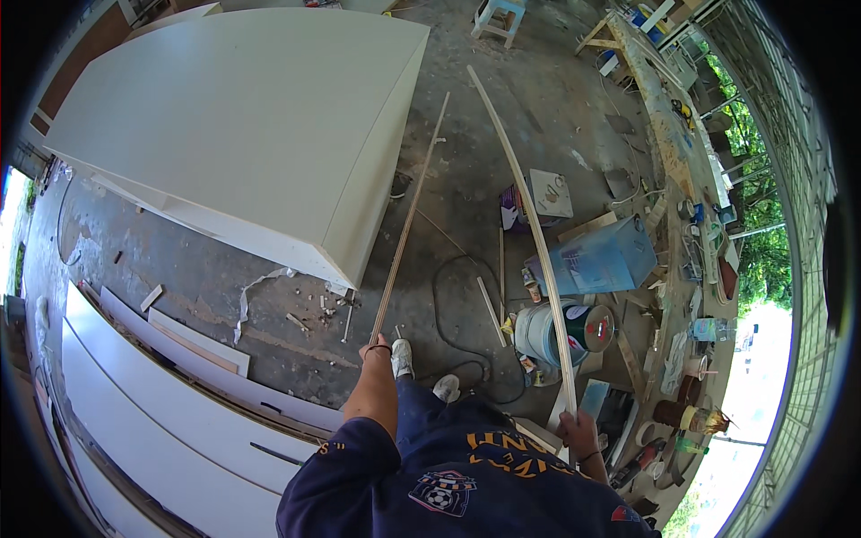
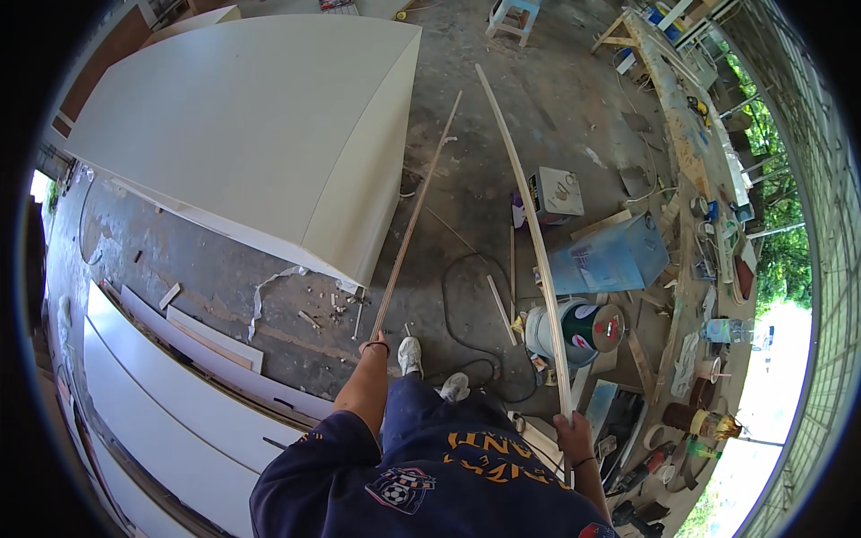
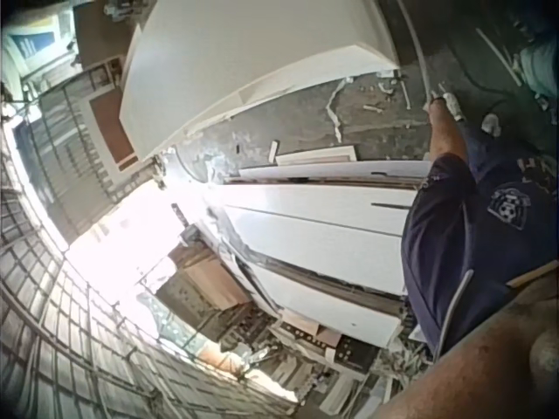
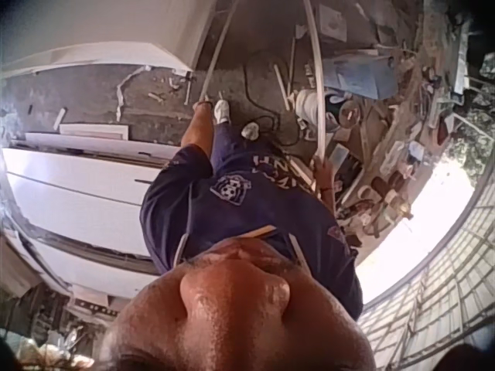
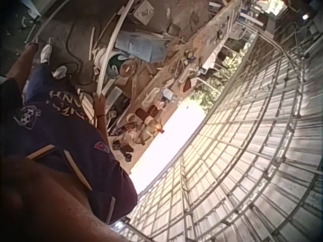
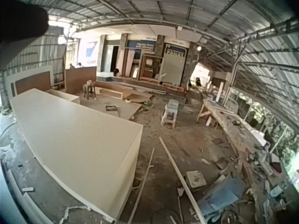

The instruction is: The person uses a file to smooth the edges of a white wooden cabinet and then picks up long wooden strips from a pile of scraps.

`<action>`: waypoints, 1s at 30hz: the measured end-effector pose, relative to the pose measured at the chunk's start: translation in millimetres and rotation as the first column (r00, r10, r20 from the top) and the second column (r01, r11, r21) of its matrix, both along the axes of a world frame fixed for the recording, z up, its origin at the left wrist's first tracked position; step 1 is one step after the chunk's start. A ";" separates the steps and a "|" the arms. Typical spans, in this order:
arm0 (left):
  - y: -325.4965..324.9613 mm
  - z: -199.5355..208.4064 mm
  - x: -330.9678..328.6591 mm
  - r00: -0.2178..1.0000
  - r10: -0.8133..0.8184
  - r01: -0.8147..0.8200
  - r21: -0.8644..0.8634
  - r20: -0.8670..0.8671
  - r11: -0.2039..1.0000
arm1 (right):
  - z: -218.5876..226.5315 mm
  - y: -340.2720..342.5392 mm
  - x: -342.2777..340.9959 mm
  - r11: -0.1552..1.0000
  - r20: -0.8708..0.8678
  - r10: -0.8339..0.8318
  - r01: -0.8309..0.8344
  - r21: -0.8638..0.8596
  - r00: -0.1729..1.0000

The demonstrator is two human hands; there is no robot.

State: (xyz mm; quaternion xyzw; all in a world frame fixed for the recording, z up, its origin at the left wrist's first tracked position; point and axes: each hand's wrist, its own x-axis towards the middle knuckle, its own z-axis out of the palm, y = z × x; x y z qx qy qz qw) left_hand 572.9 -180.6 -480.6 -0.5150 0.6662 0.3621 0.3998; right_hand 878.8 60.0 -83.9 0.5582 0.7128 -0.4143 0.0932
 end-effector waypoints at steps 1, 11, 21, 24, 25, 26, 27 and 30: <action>1.0 -19.9 -4.6 1.000 0.020 -0.020 -0.045 -0.010 0.999 | 2.0 1.1 -6.6 1.000 0.002 0.009 -0.009 0.001 1.000; -6.6 20.3 -1.2 0.065 0.950 -0.995 0.096 0.306 0.038 | 6.5 26.9 -16.2 0.996 -0.031 -0.037 0.034 -0.080 0.999; -117.7 -7.2 99.1 0.888 0.457 -0.408 0.365 -0.054 0.837 | -19.3 103.5 -48.5 0.965 -0.252 -0.032 -0.036 -0.260 0.967; -134.0 20.7 140.2 0.968 0.199 -0.139 0.338 -0.150 0.931 | -28.2 128.7 -57.9 0.946 -0.317 -0.001 -0.103 -0.309 0.948; -132.8 31.1 158.7 0.974 0.158 -0.099 0.325 -0.162 0.941 | -28.4 133.8 -63.9 0.941 -0.342 -0.022 -0.095 -0.323 0.939; -128.1 46.2 168.7 0.963 0.197 -0.133 0.312 -0.183 0.941 | -32.2 140.8 -70.7 0.935 -0.370 -0.046 -0.090 -0.343 0.928; -122.2 64.3 170.4 0.951 0.226 -0.158 0.299 -0.209 0.941 | -37.9 150.6 -76.3 0.927 -0.370 -0.035 -0.108 -0.360 0.928; -102.6 107.5 186.7 0.918 0.286 -0.212 0.267 -0.275 0.940 | -49.5 174.1 -86.8 0.915 -0.437 -0.044 -0.139 -0.379 0.899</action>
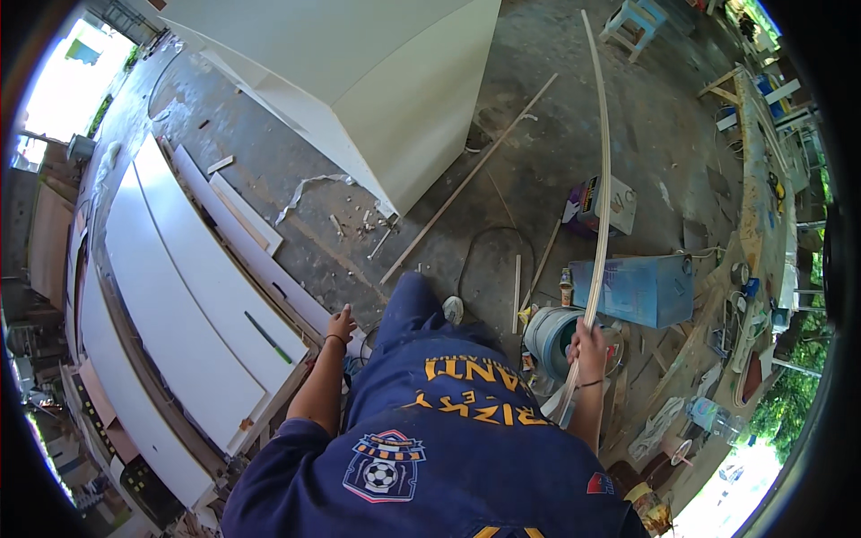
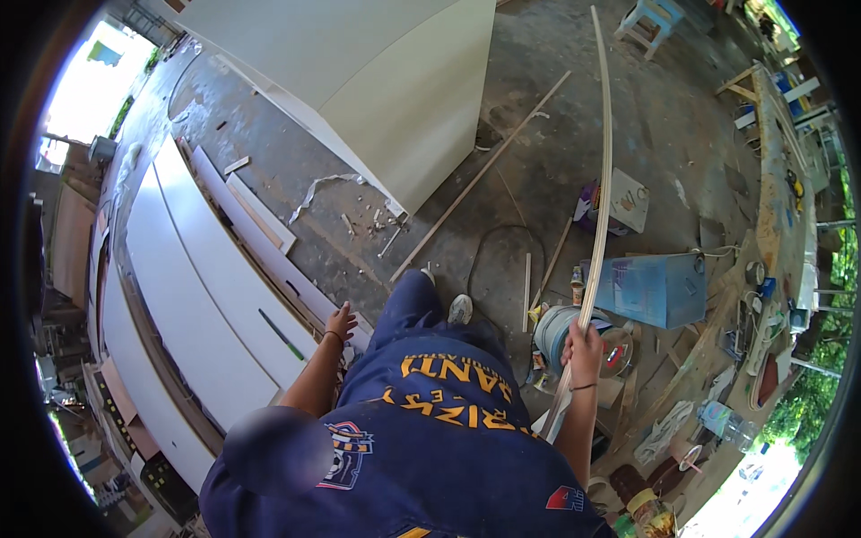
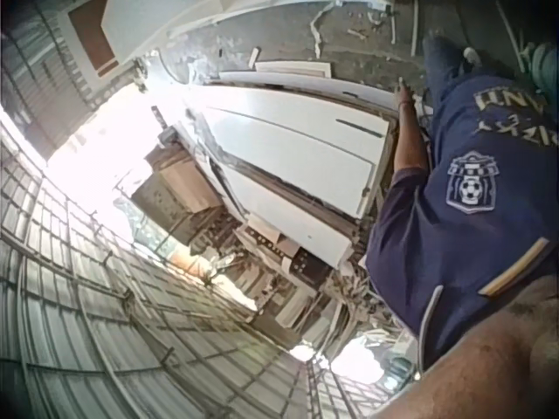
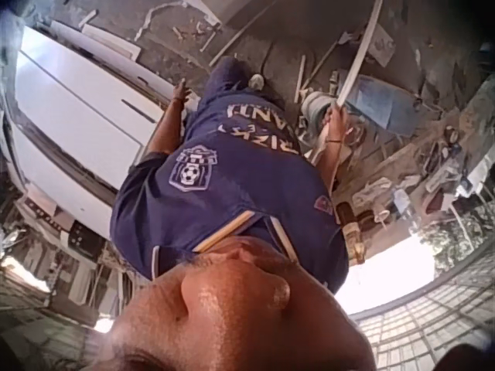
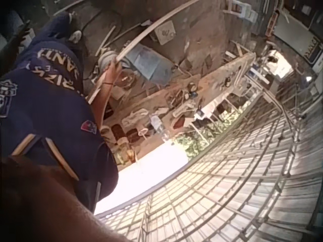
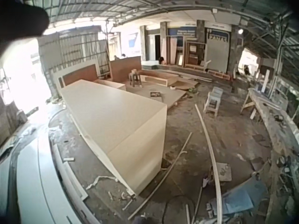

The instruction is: The person uses a file to smooth the edges of a white wooden cabinet and then picks up long wooden strips from a pile of scraps.

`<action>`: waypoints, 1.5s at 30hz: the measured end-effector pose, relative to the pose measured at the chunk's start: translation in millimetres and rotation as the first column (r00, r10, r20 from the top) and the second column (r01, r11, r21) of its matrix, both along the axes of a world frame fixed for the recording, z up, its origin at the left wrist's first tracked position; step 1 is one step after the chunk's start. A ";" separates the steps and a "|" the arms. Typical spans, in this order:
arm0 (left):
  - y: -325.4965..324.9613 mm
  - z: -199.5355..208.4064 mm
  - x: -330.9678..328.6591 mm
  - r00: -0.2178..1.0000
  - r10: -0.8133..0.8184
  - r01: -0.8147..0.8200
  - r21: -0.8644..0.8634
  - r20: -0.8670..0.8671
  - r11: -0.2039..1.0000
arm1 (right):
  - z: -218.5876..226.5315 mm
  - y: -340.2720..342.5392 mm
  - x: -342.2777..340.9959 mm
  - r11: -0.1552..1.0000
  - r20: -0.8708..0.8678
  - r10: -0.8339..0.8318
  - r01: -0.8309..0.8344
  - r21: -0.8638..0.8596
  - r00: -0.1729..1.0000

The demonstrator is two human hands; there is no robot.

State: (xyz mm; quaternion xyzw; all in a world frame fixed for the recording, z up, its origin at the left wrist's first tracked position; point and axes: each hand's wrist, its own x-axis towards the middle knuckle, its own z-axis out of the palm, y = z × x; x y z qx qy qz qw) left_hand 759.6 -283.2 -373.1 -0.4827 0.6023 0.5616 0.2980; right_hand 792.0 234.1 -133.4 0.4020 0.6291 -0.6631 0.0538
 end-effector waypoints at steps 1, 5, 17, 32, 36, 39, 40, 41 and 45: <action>7.8 3.0 15.8 0.994 0.102 -0.103 -0.041 -0.025 0.994 | -1.1 6.2 -4.9 1.000 -0.035 0.003 -0.003 0.003 0.999; 15.2 -27.9 86.3 0.992 -0.064 0.069 -0.048 0.107 0.996 | 10.0 18.2 -16.4 0.999 -0.094 0.032 -0.030 0.015 0.995; 13.8 9.3 77.0 0.847 -0.529 0.520 -0.297 0.057 0.801 | -25.9 31.0 -37.9 0.992 -0.208 0.123 -0.125 0.007 0.970; 41.3 194.5 -207.8 0.486 -0.200 -0.230 -0.346 -0.851 0.910 | 17.1 23.9 -158.8 0.974 -0.112 0.179 -0.160 0.160 0.977; 67.2 266.6 -276.6 0.276 -0.328 -0.240 -0.395 -0.903 0.887 | 37.7 9.0 -196.2 0.970 -0.087 0.176 -0.158 0.185 0.980; 83.0 292.7 -304.4 0.193 -0.479 -0.213 -0.513 -0.856 0.832 | 42.9 -6.8 -218.6 0.965 -0.091 0.197 -0.177 0.193 0.976; 88.4 295.7 -309.0 0.207 -0.477 -0.216 -0.515 -0.854 0.829 | 42.0 -12.3 -226.6 0.961 -0.092 0.214 -0.193 0.198 0.972; 94.2 299.6 -316.2 0.220 -0.495 -0.185 -0.534 -0.841 0.825 | 41.9 -16.9 -235.9 0.957 -0.101 0.229 -0.205 0.204 0.968; 99.7 288.2 -331.5 0.204 -0.634 -0.213 -0.666 -0.746 0.715 | 42.7 -25.9 -260.7 0.959 -0.112 0.240 -0.217 0.184 0.964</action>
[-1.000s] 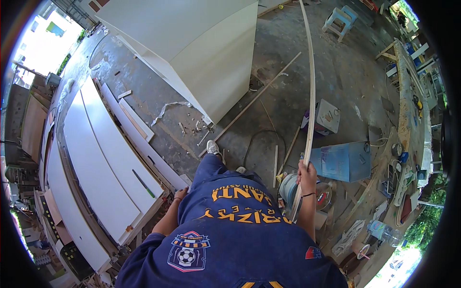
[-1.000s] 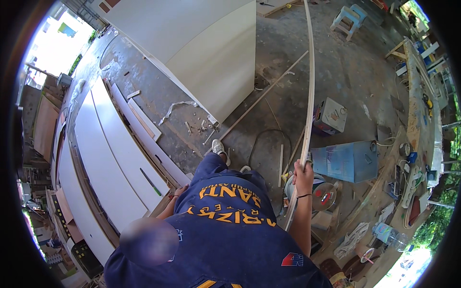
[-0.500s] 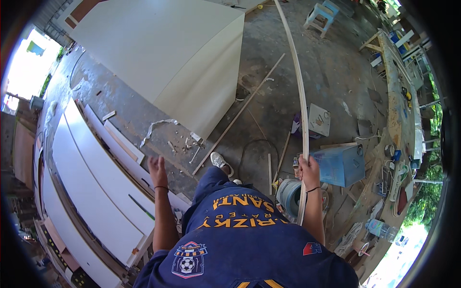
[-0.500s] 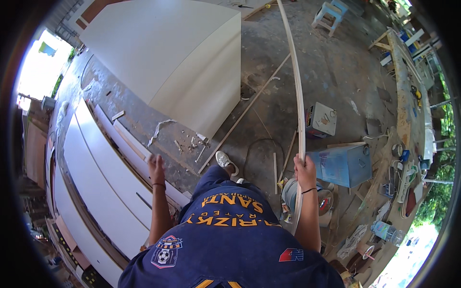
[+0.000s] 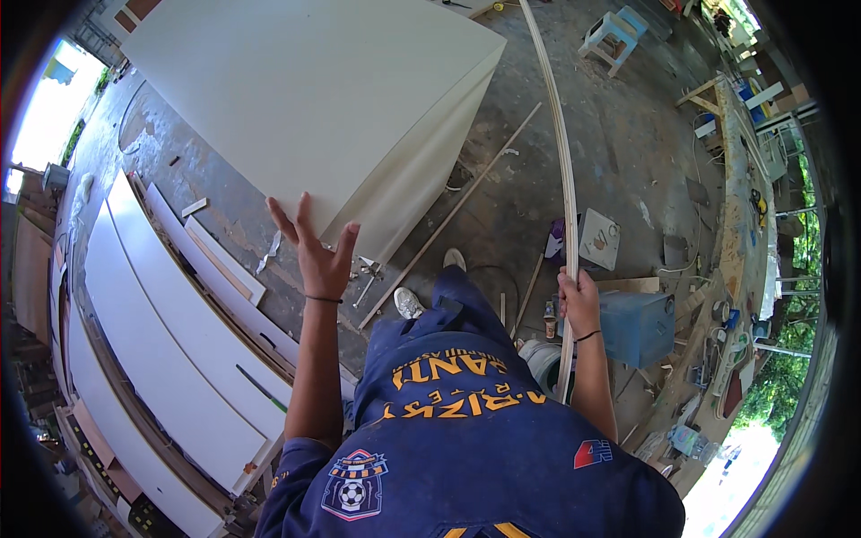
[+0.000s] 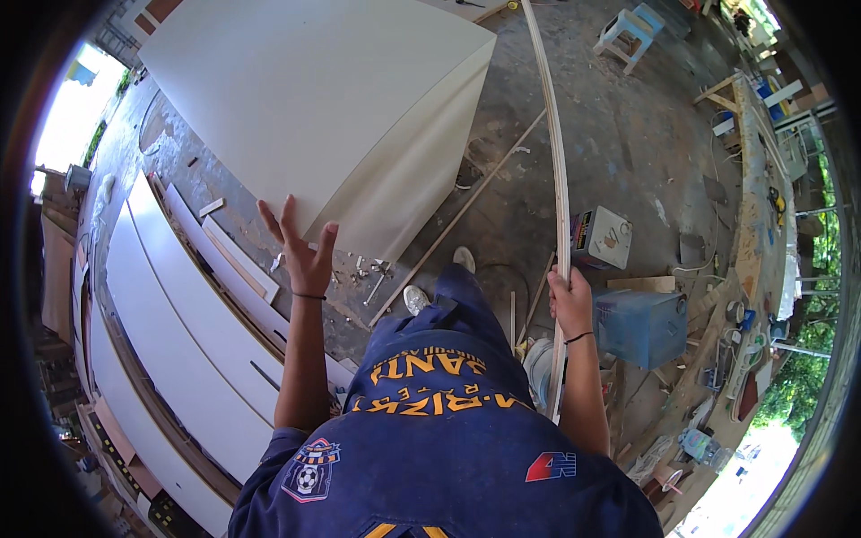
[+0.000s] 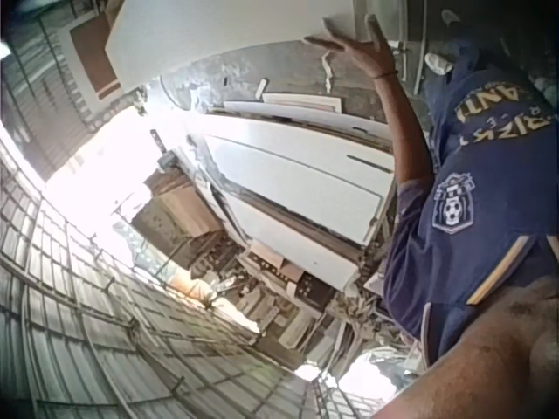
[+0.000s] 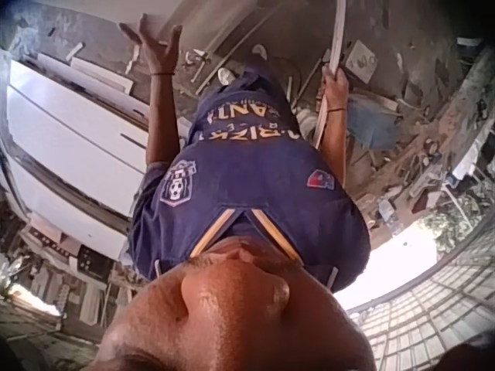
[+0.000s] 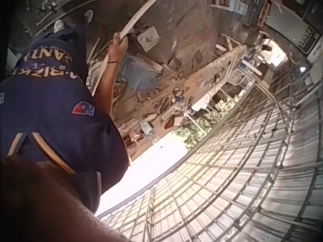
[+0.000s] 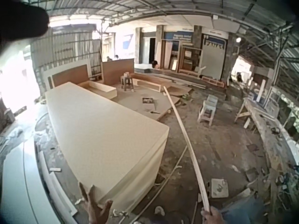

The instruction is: The person uses a file to smooth the edges of a white wooden cabinet and then picks up long wooden strips from a pile of scraps.

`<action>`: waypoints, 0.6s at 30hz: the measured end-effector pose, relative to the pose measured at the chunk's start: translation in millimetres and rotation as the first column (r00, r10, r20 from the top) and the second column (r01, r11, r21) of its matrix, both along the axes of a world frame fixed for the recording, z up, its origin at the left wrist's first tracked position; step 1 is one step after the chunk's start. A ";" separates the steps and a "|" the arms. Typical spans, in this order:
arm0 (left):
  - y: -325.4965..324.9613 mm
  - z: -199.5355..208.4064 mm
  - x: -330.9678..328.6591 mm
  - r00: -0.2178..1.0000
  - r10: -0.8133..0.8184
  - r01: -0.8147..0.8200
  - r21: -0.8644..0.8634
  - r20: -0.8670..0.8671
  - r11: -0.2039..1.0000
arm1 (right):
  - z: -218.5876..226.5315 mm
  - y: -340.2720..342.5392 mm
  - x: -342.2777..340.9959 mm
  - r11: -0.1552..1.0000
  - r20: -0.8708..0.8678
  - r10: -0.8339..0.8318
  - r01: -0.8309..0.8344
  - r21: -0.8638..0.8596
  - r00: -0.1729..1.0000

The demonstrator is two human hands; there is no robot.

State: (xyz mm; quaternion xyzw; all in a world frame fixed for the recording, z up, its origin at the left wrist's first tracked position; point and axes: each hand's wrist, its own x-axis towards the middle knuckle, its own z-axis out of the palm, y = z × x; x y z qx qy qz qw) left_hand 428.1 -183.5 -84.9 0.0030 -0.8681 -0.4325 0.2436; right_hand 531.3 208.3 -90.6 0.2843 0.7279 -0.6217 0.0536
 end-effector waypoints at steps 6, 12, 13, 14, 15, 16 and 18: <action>1.7 3.4 -3.6 1.000 0.002 0.000 -0.052 0.025 0.999 | -7.9 -5.7 -44.0 0.997 -0.017 0.078 -0.077 0.024 0.997; 4.0 12.0 0.0 0.996 -0.008 0.012 -0.040 0.085 0.999 | -3.9 -17.5 -80.2 0.994 -0.027 0.105 -0.105 -0.009 0.994; 4.3 13.9 -0.4 0.996 -0.011 0.015 -0.038 0.089 0.999 | -3.4 -17.4 -84.5 0.994 -0.030 0.106 -0.106 -0.014 0.994; 4.2 14.3 1.2 0.995 -0.011 0.015 -0.037 0.104 0.999 | -4.4 -17.5 -86.1 0.994 -0.023 0.109 -0.109 -0.020 0.994; 4.5 14.7 1.6 0.994 -0.005 0.009 -0.037 0.110 0.999 | -4.5 -16.7 -87.3 0.993 -0.017 0.115 -0.116 -0.021 0.993; 5.0 15.3 1.7 0.994 -0.009 0.014 -0.050 0.105 0.999 | -3.8 -15.3 -88.3 0.993 -0.015 0.111 -0.111 -0.030 0.994; 4.7 15.8 1.0 0.994 -0.014 0.021 -0.062 0.104 0.998 | -4.1 -14.1 -91.2 0.994 -0.011 0.106 -0.106 -0.040 0.994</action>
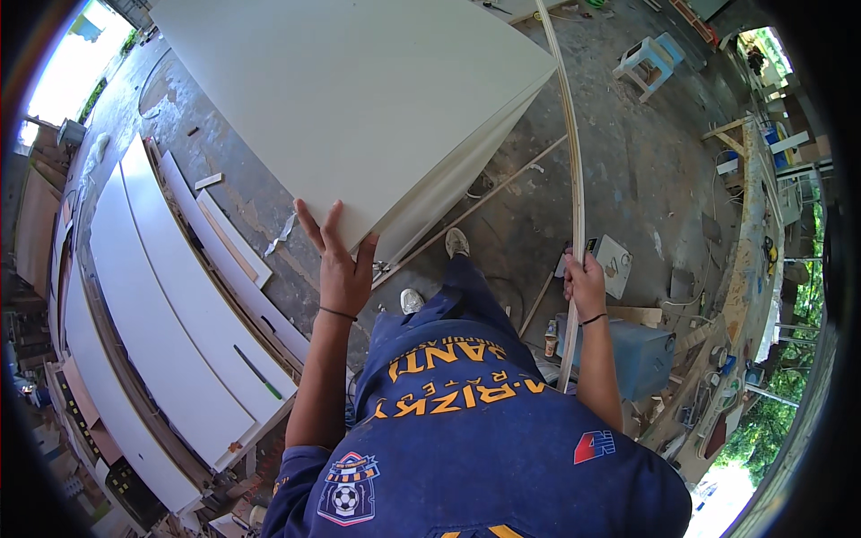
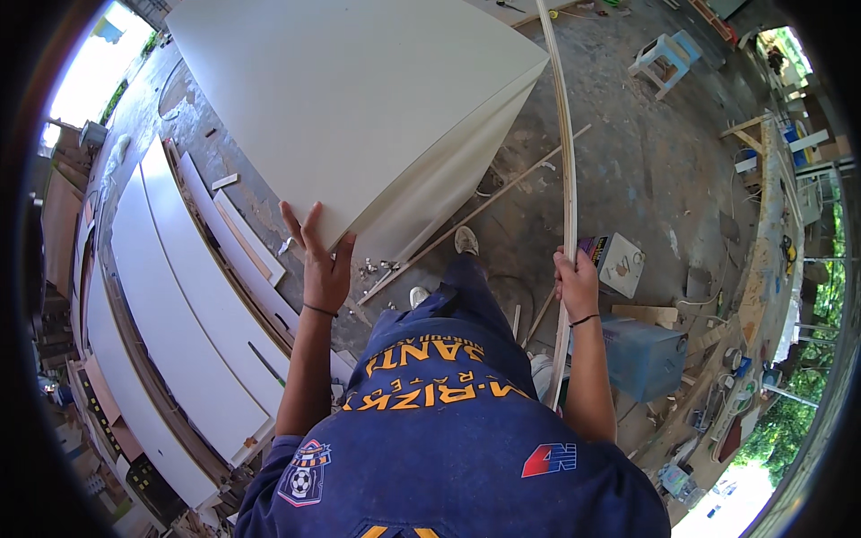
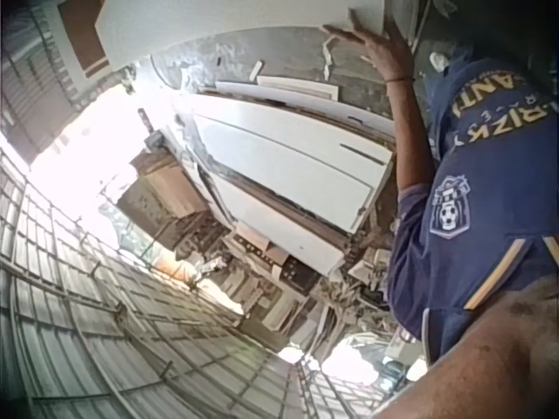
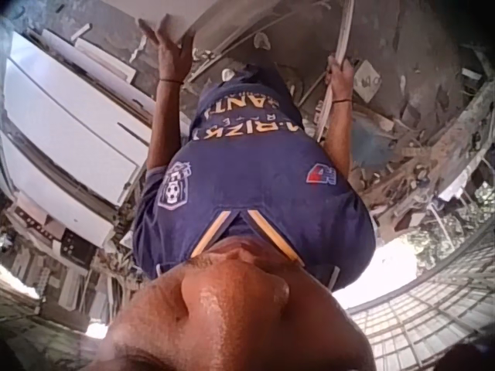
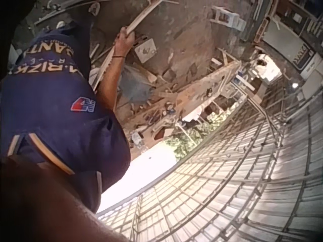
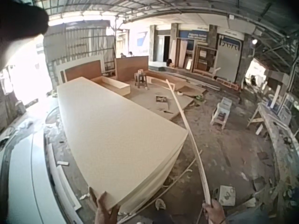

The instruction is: The person uses a file to smooth the edges of a white wooden cabinet and then picks up long wooden strips from a pile of scraps.

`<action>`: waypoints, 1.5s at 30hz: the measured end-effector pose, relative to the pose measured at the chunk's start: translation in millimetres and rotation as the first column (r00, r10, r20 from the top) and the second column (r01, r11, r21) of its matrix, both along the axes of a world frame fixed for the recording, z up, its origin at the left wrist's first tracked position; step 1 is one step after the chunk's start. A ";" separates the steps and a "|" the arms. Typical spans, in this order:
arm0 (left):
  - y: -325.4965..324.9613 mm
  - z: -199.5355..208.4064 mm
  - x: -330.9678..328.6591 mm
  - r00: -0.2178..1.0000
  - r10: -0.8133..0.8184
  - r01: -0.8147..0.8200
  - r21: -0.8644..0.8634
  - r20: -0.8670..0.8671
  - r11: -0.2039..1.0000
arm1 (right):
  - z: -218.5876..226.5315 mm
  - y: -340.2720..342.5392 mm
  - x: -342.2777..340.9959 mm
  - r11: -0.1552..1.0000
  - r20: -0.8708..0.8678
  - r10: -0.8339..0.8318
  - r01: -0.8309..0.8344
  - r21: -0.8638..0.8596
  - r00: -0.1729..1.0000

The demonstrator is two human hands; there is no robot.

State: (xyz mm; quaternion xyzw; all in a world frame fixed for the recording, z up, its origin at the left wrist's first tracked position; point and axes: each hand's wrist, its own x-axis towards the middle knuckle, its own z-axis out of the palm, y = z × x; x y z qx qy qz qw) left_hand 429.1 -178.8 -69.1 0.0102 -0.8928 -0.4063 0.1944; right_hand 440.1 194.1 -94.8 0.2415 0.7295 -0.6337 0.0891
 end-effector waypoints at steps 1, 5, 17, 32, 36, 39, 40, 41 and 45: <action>-0.7 0.7 0.9 1.000 0.001 -0.001 0.017 0.007 1.000 | -0.6 0.1 -1.6 1.000 -0.001 0.001 -0.001 0.004 1.000; -1.4 3.3 2.6 1.000 0.005 -0.006 0.042 0.024 0.999 | -5.6 4.5 -12.9 1.000 0.007 0.000 0.000 0.025 1.000; 10.6 -3.3 -7.8 0.994 0.112 -0.112 -0.003 0.004 0.994 | -14.2 55.0 -120.0 0.998 0.054 0.019 -0.023 0.063 0.998; 22.0 7.7 34.4 0.878 0.475 -0.476 -0.002 0.063 0.880 | 53.4 67.5 -322.9 0.880 -0.119 0.395 -0.337 0.335 0.911; 26.1 -29.5 65.7 0.879 0.473 -0.469 0.273 0.055 0.840 | 75.5 40.1 -330.4 0.900 -0.145 0.370 -0.316 0.299 0.917; 19.3 -59.2 142.0 0.774 0.628 -0.611 0.360 0.084 0.705 | 78.5 6.4 -337.7 0.848 -0.145 0.422 -0.333 0.412 0.895; 14.4 -66.9 170.1 0.728 0.667 -0.669 0.380 0.161 0.638 | 94.1 -16.0 -326.3 0.840 -0.156 0.446 -0.351 0.414 0.881; 8.1 -82.7 197.2 0.672 0.718 -0.720 0.382 0.181 0.579 | 117.0 -50.5 -301.0 0.827 -0.210 0.470 -0.345 0.443 0.857; -11.9 -98.5 286.2 0.486 0.818 -0.859 0.341 0.307 0.382 | 165.2 -116.3 -278.4 0.725 -0.217 0.561 -0.348 0.594 0.799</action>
